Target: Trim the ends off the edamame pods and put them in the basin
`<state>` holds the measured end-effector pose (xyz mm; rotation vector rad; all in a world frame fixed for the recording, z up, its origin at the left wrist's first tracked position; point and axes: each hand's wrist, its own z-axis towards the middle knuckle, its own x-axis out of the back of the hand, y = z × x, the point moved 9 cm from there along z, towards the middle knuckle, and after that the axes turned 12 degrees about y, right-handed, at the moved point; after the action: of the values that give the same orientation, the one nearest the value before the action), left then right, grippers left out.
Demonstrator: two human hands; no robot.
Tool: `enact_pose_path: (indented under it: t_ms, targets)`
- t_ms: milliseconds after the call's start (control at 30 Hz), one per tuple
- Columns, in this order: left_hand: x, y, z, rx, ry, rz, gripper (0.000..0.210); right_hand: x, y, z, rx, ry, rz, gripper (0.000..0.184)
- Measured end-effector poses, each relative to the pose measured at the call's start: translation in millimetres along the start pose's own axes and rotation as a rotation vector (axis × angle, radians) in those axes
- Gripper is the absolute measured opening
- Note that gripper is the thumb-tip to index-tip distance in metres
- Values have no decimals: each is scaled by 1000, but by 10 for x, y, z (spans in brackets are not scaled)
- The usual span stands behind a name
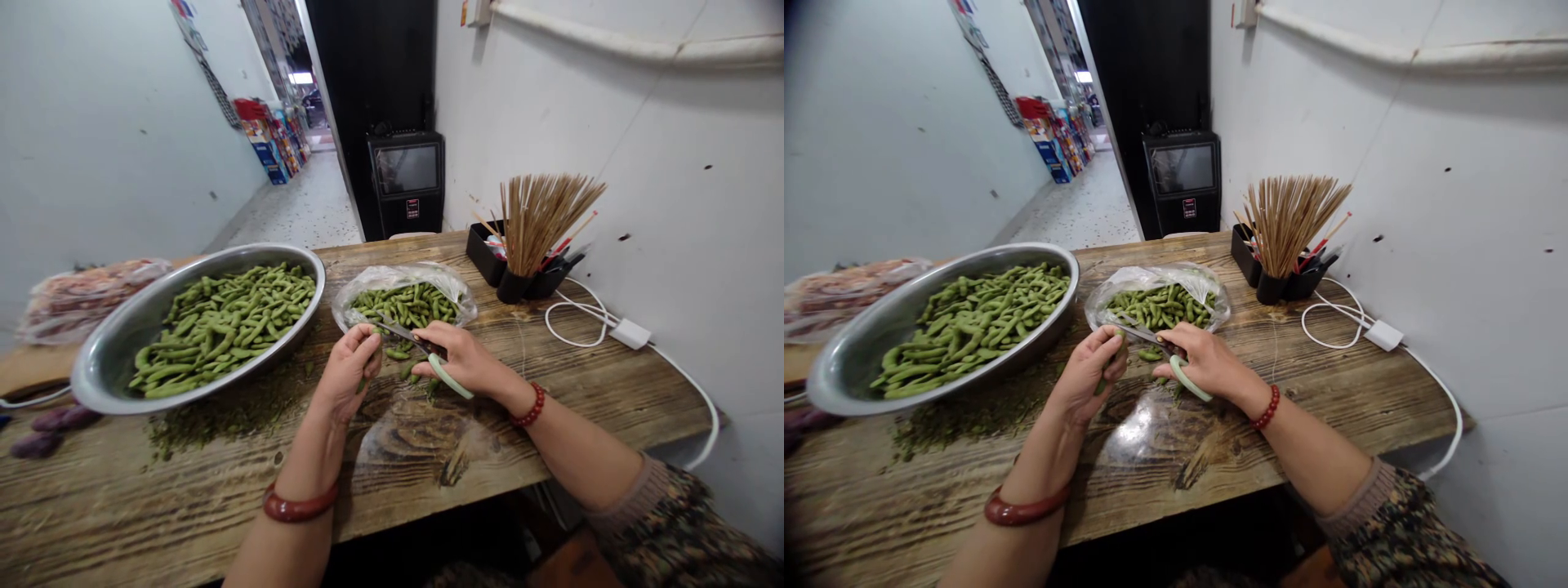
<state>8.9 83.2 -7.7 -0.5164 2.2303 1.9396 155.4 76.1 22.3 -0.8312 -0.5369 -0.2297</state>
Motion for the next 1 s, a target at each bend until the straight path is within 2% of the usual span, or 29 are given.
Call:
enact_pose_path:
  t_ms: [167,333,800,1000]
  targets:
    - [-29,-7,-6,49,-21,-78,20,1,-25,1,11,-2,10,47]
    - [21,-48,1,91,11,-81,21,-8,-42,-3,16,-6,15,47]
    - [91,-18,45,40,54,-99,30,-32,-32,-12,24,-16,12,46]
    - [111,0,52,4,84,-85,18,-48,-71,-19,59,-31,42,46]
